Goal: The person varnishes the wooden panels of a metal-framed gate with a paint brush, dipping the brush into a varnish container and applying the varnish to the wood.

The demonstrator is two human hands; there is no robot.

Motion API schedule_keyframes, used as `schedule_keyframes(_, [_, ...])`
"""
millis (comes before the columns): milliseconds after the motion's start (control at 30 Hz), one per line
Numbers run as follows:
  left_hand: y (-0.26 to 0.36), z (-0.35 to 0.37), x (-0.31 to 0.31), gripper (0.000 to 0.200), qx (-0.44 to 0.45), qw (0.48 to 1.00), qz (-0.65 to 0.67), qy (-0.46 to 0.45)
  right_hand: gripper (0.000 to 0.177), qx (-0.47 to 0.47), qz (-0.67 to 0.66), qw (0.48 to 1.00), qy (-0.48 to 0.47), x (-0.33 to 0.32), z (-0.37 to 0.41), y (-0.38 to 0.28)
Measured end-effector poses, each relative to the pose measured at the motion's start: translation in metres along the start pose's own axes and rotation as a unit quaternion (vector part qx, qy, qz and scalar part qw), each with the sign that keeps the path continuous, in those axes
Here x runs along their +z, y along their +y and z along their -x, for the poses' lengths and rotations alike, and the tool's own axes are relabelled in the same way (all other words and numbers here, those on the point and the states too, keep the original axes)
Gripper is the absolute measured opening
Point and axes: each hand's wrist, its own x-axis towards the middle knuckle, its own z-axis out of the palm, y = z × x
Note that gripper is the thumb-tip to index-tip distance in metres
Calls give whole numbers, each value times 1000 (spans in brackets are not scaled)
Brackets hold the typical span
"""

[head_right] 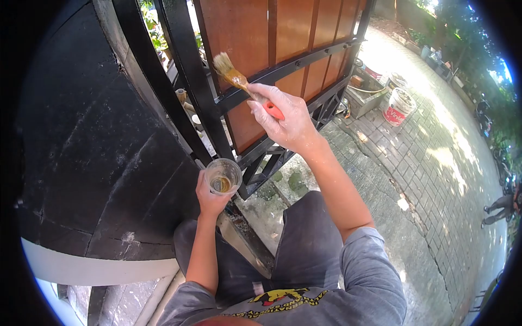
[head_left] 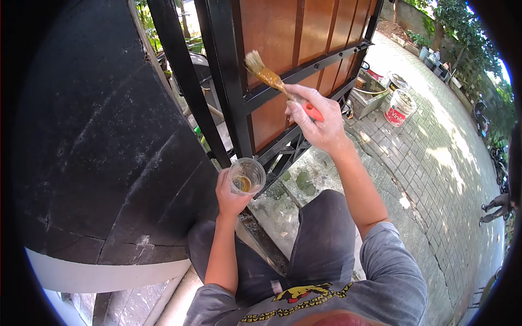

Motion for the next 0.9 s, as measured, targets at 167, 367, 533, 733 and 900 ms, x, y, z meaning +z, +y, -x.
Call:
schedule_keyframes(167, [1,-1,0,57,2,1000,-4,2,32,-83,83,993,-35,-18,-5,-18])
schedule_keyframes(367, [1,1,2,61,-6,1000,12,-8,28,-106,91,983,-120,-22,-22,-30])
schedule_keyframes(533, [-2,-1,-1,61,8,1000,-10,9,24,-133,76,972,-178,-27,-52,-43])
schedule_keyframes(733, [-4,0,-1,62,11,1000,-5,13,23,-102,80,969,-211,-30,-82,-56])
schedule_keyframes(900, [-1,-2,-1,62,15,1000,-5,17,25,-102,72,963,-238,-36,-88,-53])
